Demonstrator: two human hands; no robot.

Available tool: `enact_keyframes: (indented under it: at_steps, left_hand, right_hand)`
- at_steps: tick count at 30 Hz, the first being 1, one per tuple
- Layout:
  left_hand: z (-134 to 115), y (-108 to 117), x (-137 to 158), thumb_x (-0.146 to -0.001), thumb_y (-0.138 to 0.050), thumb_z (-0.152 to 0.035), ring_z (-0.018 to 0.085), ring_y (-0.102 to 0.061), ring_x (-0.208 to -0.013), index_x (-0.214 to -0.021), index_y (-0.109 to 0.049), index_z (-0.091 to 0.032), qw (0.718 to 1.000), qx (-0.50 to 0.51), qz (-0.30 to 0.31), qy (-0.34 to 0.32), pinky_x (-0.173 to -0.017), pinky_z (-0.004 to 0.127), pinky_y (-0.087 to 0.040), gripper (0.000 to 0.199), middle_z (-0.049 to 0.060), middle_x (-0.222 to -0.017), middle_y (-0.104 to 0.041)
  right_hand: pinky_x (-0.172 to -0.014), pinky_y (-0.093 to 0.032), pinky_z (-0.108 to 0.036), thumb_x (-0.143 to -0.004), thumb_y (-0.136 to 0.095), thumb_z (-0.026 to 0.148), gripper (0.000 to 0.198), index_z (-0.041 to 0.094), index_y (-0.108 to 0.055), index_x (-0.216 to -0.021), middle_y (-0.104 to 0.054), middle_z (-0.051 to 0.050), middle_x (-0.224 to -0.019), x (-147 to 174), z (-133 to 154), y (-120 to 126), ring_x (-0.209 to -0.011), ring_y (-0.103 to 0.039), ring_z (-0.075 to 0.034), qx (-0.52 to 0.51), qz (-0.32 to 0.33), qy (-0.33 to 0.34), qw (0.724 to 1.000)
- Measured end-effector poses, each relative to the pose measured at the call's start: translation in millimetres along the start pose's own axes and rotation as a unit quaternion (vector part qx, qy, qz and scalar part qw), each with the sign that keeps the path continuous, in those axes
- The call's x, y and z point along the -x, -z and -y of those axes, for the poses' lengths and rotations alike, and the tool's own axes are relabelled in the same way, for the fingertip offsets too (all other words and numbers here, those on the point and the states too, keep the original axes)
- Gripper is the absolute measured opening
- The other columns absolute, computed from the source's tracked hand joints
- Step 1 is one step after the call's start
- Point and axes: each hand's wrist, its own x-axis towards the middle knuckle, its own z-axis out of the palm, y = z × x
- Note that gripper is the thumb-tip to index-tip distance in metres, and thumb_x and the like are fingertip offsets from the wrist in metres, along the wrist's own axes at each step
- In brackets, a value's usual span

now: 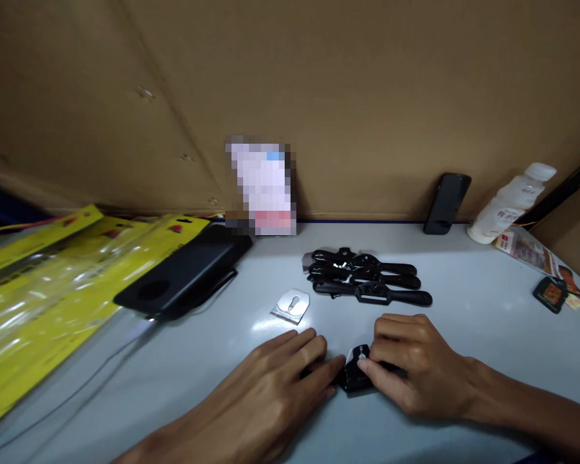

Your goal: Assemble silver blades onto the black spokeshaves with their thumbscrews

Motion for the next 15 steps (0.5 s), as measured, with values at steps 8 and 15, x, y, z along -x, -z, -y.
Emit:
enact_keyframes:
  at_steps: [8, 15]
  left_hand:
    - [-0.2, -0.1, 1.2, -0.1, -0.045, -0.013, 0.02, -0.056, -0.074, -0.115, -0.061, -0.012, 1.0, -0.005, 0.008, 0.001, -0.062, 0.032, -0.047, 0.022, 0.006, -0.086, -0.059]
    - [0.6, -1.0, 0.2, -0.101, -0.042, -0.013, 0.019, -0.056, -0.073, -0.115, -0.061, -0.012, 1.0, 0.001, 0.001, -0.004, -0.061, 0.032, -0.048, 0.024, 0.006, -0.086, -0.06]
  right_hand:
    - [-0.053, -0.032, -0.029, -0.103, -0.046, 0.025, 0.039, 0.014, -0.07, -0.074, -0.053, -0.001, -0.064, -0.7, -0.6, 3.1, -0.057, -0.046, -0.012, 0.003, -0.009, -0.002, 1.0]
    - [-0.053, -0.033, -0.028, -0.103, -0.048, 0.03, 0.037, 0.017, -0.072, -0.077, -0.053, 0.0, -0.064, 2.0, -0.8, 3.4, -0.057, -0.047, -0.011, -0.04, 0.033, -0.011, 0.999]
